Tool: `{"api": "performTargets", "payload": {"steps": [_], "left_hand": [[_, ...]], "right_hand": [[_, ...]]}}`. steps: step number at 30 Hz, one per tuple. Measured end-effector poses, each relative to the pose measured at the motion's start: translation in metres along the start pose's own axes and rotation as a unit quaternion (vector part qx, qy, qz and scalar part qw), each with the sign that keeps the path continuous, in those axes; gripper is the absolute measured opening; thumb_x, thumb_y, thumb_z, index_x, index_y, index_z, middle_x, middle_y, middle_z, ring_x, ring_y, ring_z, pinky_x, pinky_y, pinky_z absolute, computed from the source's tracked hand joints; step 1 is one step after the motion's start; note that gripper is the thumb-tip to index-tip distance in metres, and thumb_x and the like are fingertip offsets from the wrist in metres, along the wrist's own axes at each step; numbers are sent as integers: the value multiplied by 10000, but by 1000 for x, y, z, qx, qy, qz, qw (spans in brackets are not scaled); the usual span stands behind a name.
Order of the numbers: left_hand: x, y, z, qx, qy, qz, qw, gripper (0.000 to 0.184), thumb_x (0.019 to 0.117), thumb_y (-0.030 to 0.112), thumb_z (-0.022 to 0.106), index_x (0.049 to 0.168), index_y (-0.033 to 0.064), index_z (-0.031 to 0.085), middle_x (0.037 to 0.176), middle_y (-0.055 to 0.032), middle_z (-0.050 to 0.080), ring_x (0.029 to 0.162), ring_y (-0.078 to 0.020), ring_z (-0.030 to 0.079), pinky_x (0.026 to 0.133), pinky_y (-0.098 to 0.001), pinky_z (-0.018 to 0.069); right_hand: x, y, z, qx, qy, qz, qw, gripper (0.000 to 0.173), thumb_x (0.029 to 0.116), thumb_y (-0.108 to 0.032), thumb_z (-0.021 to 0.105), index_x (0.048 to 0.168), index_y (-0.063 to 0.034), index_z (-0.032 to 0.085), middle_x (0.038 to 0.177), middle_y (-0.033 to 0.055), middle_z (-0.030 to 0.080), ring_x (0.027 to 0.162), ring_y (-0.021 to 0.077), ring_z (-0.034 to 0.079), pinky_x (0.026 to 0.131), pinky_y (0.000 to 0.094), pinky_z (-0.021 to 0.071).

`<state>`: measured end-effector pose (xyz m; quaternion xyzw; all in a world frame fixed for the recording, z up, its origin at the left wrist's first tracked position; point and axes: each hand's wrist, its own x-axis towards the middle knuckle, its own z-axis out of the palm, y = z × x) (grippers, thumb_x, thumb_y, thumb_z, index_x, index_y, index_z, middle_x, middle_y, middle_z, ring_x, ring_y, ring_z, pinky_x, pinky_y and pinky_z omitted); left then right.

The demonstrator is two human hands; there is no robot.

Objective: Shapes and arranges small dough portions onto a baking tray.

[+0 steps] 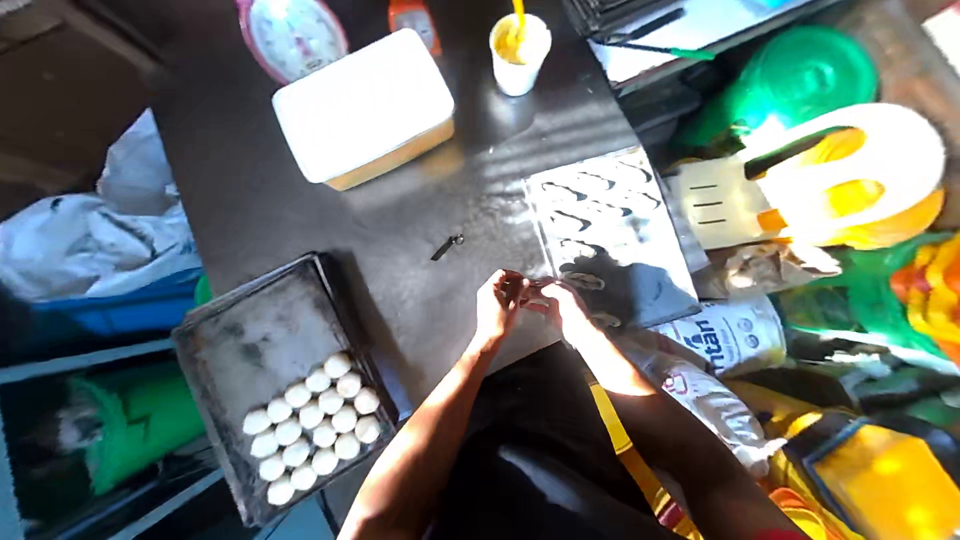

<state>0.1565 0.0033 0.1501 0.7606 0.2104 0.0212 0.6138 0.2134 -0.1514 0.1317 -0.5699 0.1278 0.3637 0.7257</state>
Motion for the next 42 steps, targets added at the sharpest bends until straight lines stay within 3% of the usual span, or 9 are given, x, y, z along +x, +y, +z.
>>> {"api": "performTargets", "payload": {"steps": [6,12,16,18,26,34,37,40,42], "left_hand": [[63,17,105,-176,-68,-122,974,167,979,147,687,1085,18,691,917,-109,730,749,-199,696,702,-375,607],[106,54,155,-125,-143,-149,970,225,996,198,671,1166,51,664,952,-76,702,764,-141,666,683,-324,585],[119,61,177,-214,-124,-251,936,224,1019,195,634,1190,51,650,960,-81,707,765,-159,681,695,-340,597],[123,60,181,-205,-111,-261,937,251,1033,232,614,1203,52,651,998,-90,711,808,-174,689,720,-353,600],[137,51,179,121,-112,-115,980,220,995,176,663,1186,70,682,1123,-100,708,951,-198,709,848,-412,607],[157,20,186,443,-109,87,886,123,961,203,672,1041,177,761,1215,-89,628,1172,-287,592,936,-483,546],[145,20,178,464,-108,125,870,276,920,188,687,1193,190,730,1358,-118,588,1254,-309,560,986,-501,516],[117,31,139,435,-72,135,888,412,956,211,646,1367,200,657,1447,-113,561,1314,-279,547,1040,-457,506],[92,29,87,410,-29,120,904,401,997,253,604,1396,223,636,1424,-75,572,1244,-246,580,980,-422,536]], "right_hand": [[38,-41,-87,169,44,10,985,374,1018,-206,338,1200,-48,624,1030,162,696,942,309,685,854,545,580],[77,-69,-167,18,-11,-31,999,415,1090,-395,429,1318,-105,619,1131,92,710,1026,225,685,910,443,582],[83,-89,-195,-118,-77,-69,988,383,961,-189,688,1337,-172,618,1107,60,708,950,184,681,831,384,594],[82,-98,-202,-140,-62,-58,986,427,918,-45,647,1338,-119,615,1158,103,710,982,241,703,844,432,617],[94,-100,-224,-388,65,-150,907,200,958,-158,696,1138,-74,709,1026,93,732,828,172,722,772,414,629],[113,-75,-225,-504,125,-275,809,137,938,-172,687,974,-62,761,1025,140,702,1024,285,672,888,487,564],[108,-72,-227,-529,149,-294,782,163,921,-164,682,1013,-64,771,1055,157,702,1047,313,666,883,506,556],[82,-85,-213,-545,156,-294,769,245,918,-100,624,1123,-12,726,1148,218,698,1146,359,650,1024,513,514],[60,-91,-194,-519,145,-359,762,172,938,-81,614,977,44,725,991,240,711,992,335,685,922,452,552]]}}
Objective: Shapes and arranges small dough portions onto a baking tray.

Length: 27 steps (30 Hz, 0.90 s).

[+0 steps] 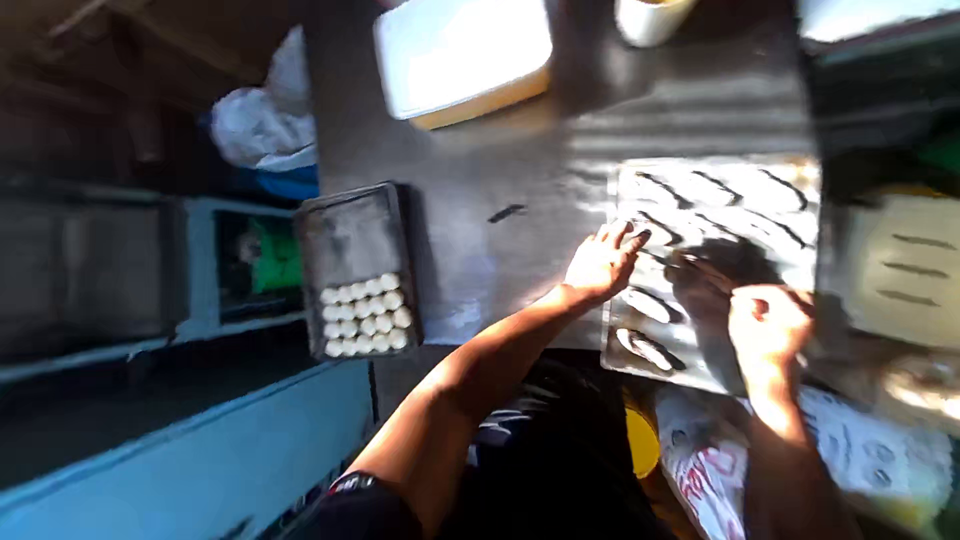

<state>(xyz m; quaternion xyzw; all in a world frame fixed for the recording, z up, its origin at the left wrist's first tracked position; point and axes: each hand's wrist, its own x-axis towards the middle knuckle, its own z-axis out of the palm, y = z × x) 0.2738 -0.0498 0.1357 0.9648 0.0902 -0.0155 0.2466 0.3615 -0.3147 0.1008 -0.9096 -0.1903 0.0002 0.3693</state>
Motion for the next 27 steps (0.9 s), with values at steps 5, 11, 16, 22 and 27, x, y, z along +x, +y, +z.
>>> {"api": "performTargets", "payload": {"steps": [5,11,16,22,27], "left_hand": [[-165,-154,-111,-2,128,-167,978,390,991,253,642,1373,170,639,1443,-87,567,1323,-255,550,1069,-436,506],[-400,-376,-195,46,189,-572,797,526,951,342,657,1399,73,598,1495,-284,468,1391,-534,399,1041,-775,357],[-453,-400,-202,-18,178,-569,803,372,1001,370,608,1220,85,706,1340,-241,626,1338,-526,467,1027,-782,356],[-410,-254,-210,-197,344,-333,856,179,1007,149,628,1166,72,660,1265,-160,620,1054,-284,671,868,-470,601],[-329,-164,-159,-362,375,-279,806,145,959,208,722,1054,98,729,1046,-62,660,885,-139,679,754,-326,629]], "right_hand": [[-43,-90,-8,-27,19,-29,999,252,989,-106,606,1026,122,706,993,317,683,943,363,669,887,449,531],[-122,-226,54,89,-123,-26,988,203,987,-66,614,1088,72,723,960,164,767,823,206,753,790,383,630],[-149,-351,119,342,-252,2,905,166,1017,-28,558,1059,52,697,974,132,792,793,255,784,703,385,677],[-136,-407,162,438,-362,70,820,532,1127,-289,294,935,21,681,865,165,757,783,282,756,739,422,647],[-123,-392,190,358,-433,88,823,589,1119,-435,283,1232,-20,686,1163,126,746,1074,262,726,897,452,619]]}}
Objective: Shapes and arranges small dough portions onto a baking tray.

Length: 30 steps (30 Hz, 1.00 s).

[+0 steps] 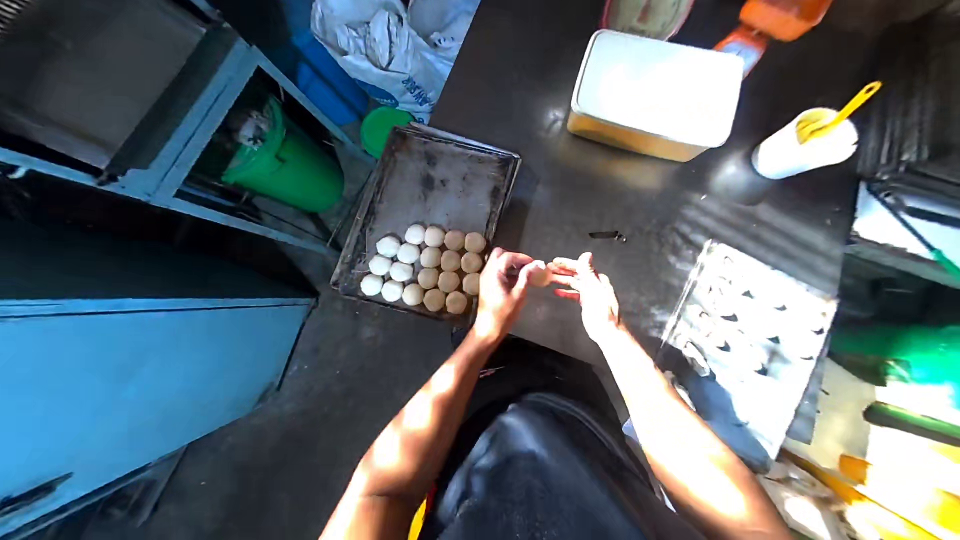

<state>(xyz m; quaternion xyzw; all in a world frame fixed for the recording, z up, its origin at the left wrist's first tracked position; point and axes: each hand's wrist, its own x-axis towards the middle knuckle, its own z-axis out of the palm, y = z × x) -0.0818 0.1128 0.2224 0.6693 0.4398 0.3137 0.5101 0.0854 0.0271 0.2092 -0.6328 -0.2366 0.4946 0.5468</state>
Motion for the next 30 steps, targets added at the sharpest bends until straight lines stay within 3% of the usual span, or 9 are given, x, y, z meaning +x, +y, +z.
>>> {"api": "performTargets", "payload": {"steps": [3,5,9,13,14,17,21,25,30], "left_hand": [[-6,-4,41,-38,23,-42,998,137,961,211,728,1037,97,721,1030,-53,652,885,-124,690,748,-304,643],[-6,-9,53,-59,21,-54,997,144,983,205,695,1081,104,728,1058,-56,656,906,-132,687,744,-312,636],[-6,-39,51,48,-32,-62,996,467,1056,356,544,1496,202,520,1411,-83,551,1206,-184,614,957,-400,587],[-19,-79,46,240,-120,-40,963,468,1051,375,537,1437,113,570,1391,-136,587,1306,-303,547,1059,-505,501],[-26,-89,48,275,-153,-35,949,472,1043,377,553,1435,115,573,1412,-130,581,1341,-314,525,1076,-525,483],[-48,-110,57,366,-233,2,901,540,1048,432,508,1507,147,505,1559,-92,483,1492,-297,379,1185,-557,359],[-53,-104,68,421,-271,79,862,541,1079,406,425,1510,87,493,1654,-111,343,1574,-300,199,1262,-591,171],[-36,-109,107,423,-296,132,846,458,1069,228,409,1459,22,532,1668,-141,298,1578,-294,180,1280,-534,177],[-63,-161,107,415,-315,158,839,696,1078,480,335,1605,27,297,1735,-103,31,1603,-252,-19,1305,-500,91]], "right_hand": [[-4,6,-9,-106,-13,-43,993,242,1046,-188,575,1136,-21,726,1020,90,756,919,186,747,829,377,650],[-3,9,-20,-145,13,-75,987,156,983,-156,682,1064,-38,744,950,63,760,857,156,744,804,355,650],[-5,-5,-46,-266,102,-177,942,208,979,-253,709,1154,-150,754,1092,-34,775,964,83,740,845,307,640],[3,10,-43,-343,236,-304,857,181,948,-160,738,1121,-110,753,1144,26,729,1025,119,699,864,300,610],[6,34,-37,-364,235,-312,846,193,938,-144,735,1124,-97,752,1206,63,715,1127,179,672,956,356,578],[-12,120,-30,-500,74,-205,838,447,997,-250,611,1423,-116,614,1572,95,485,1478,278,420,1215,485,373],[-26,108,-34,-538,123,-187,813,384,981,-92,504,1313,-118,695,1469,73,598,1426,282,494,1155,486,442],[4,120,-42,-572,77,-196,793,425,990,-43,479,1379,-115,636,1505,46,560,1525,300,330,1219,529,335],[2,160,-68,-681,-30,-168,712,768,913,22,538,1603,-275,381,1703,-123,235,1607,237,46,1231,722,71]]}}
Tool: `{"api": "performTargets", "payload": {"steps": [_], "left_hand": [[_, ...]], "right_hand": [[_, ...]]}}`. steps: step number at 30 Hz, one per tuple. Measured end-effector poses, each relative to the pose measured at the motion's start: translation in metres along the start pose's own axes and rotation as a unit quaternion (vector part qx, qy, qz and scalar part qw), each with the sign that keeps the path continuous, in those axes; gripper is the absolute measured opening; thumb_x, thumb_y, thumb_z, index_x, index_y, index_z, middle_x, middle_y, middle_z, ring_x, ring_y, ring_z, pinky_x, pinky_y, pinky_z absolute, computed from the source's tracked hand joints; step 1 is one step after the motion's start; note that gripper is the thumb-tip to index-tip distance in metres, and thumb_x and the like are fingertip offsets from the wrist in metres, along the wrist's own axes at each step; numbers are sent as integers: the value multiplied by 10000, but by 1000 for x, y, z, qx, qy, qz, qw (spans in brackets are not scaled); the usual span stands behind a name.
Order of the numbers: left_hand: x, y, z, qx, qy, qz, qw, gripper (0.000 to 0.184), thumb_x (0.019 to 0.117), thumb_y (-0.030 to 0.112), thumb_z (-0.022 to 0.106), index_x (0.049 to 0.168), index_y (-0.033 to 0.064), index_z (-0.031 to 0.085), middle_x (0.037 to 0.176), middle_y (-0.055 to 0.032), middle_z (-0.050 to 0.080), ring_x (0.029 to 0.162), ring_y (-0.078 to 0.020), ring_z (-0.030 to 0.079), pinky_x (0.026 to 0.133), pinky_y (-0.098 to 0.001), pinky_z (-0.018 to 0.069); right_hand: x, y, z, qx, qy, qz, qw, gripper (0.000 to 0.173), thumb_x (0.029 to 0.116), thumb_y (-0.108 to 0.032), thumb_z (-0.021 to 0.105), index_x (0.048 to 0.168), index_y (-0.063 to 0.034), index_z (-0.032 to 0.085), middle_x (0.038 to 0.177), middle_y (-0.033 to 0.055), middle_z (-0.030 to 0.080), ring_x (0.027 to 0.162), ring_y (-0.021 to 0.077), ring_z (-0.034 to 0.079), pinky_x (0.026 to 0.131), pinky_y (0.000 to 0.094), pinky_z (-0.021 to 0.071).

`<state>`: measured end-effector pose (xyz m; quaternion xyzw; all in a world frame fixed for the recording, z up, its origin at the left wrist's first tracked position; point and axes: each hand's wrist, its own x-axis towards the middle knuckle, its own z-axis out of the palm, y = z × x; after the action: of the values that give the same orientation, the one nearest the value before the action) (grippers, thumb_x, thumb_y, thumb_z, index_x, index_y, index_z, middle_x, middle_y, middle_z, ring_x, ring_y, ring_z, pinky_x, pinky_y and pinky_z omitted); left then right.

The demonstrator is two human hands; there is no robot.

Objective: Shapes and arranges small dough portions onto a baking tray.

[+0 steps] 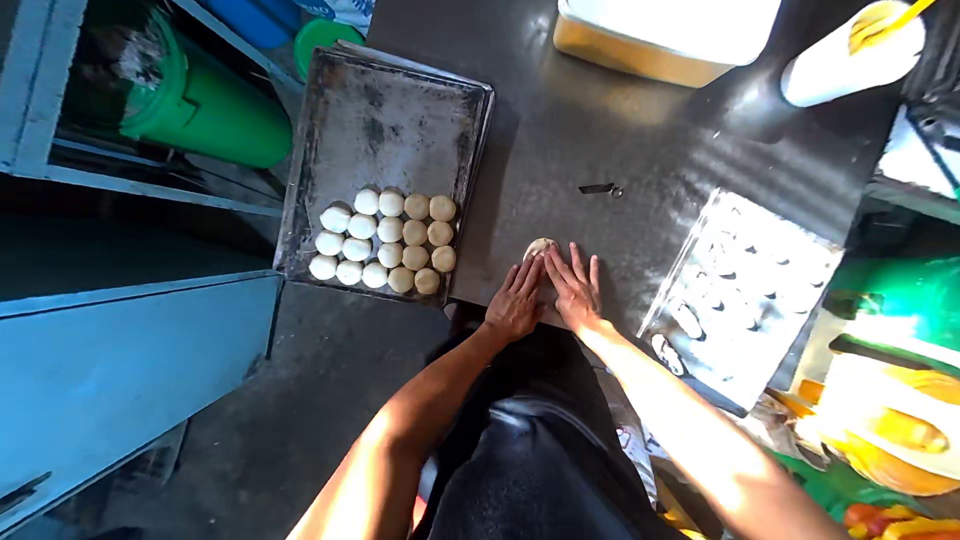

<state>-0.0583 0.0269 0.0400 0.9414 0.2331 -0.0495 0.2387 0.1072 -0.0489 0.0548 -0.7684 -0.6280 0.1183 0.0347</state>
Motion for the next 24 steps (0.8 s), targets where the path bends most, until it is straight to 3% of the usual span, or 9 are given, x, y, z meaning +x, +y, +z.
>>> {"api": "performTargets", "payload": {"steps": [2,3,5,6,9,12,15,19,24], "left_hand": [[-8,-1,-1,7,-10,3,1000,745,1069,528,305,1634,50,218,1737,-85,18,1603,-257,-22,1299,-527,85],[-6,0,-6,4,-10,3,1000,751,1066,536,303,1637,58,209,1736,-89,35,1603,-266,-4,1294,-544,87],[-2,3,-18,-21,-6,10,1000,715,1069,508,324,1622,58,267,1729,-113,93,1601,-287,35,1286,-566,97],[1,5,-23,-31,1,26,999,686,1069,471,355,1604,43,308,1717,-146,141,1598,-302,73,1287,-552,126],[16,13,-22,-19,-13,76,997,658,1083,434,335,1584,7,330,1660,-203,292,1571,-316,211,1288,-496,168],[27,-3,-12,10,-9,124,992,634,1094,428,306,1523,-24,425,1605,-209,398,1526,-336,326,1276,-499,210],[23,-17,0,12,-7,154,988,648,1096,454,294,1536,-8,408,1603,-187,409,1520,-311,342,1274,-476,223],[21,-18,10,2,-12,149,989,716,1084,504,298,1618,29,255,1698,-167,210,1591,-280,137,1306,-465,108],[20,-18,16,6,1,141,990,741,1076,531,287,1631,45,219,1715,-160,140,1600,-280,68,1305,-474,104]], "right_hand": [[3,5,-17,31,-38,-6,999,737,910,35,504,1558,-314,461,1686,-136,278,1604,257,82,1213,748,56],[13,7,-32,65,-42,3,997,669,919,29,479,1480,-324,566,1640,-131,380,1587,257,181,1214,735,91],[36,8,-58,131,20,27,991,479,956,-12,477,1267,-262,743,1426,-47,642,1421,256,507,1181,606,341],[51,8,-63,163,55,30,985,405,982,-33,497,1247,-198,755,1345,17,694,1311,265,602,1119,525,448],[84,9,-54,161,18,-22,987,325,1032,-270,591,1320,-173,708,1206,83,728,1180,276,651,1031,454,518],[104,11,-46,127,-39,-94,987,321,979,-474,622,1017,-210,801,948,66,669,931,254,640,817,460,531],[110,5,-34,79,-56,-131,987,440,1006,-517,560,899,-121,719,900,105,638,832,283,660,717,475,560],[155,0,-20,8,-25,-181,983,680,1050,-576,388,718,-26,612,651,146,628,623,343,673,538,519,518],[187,-8,-2,-31,167,-128,977,497,1076,-440,463,826,-44,627,831,144,657,790,323,673,649,470,507]]}}
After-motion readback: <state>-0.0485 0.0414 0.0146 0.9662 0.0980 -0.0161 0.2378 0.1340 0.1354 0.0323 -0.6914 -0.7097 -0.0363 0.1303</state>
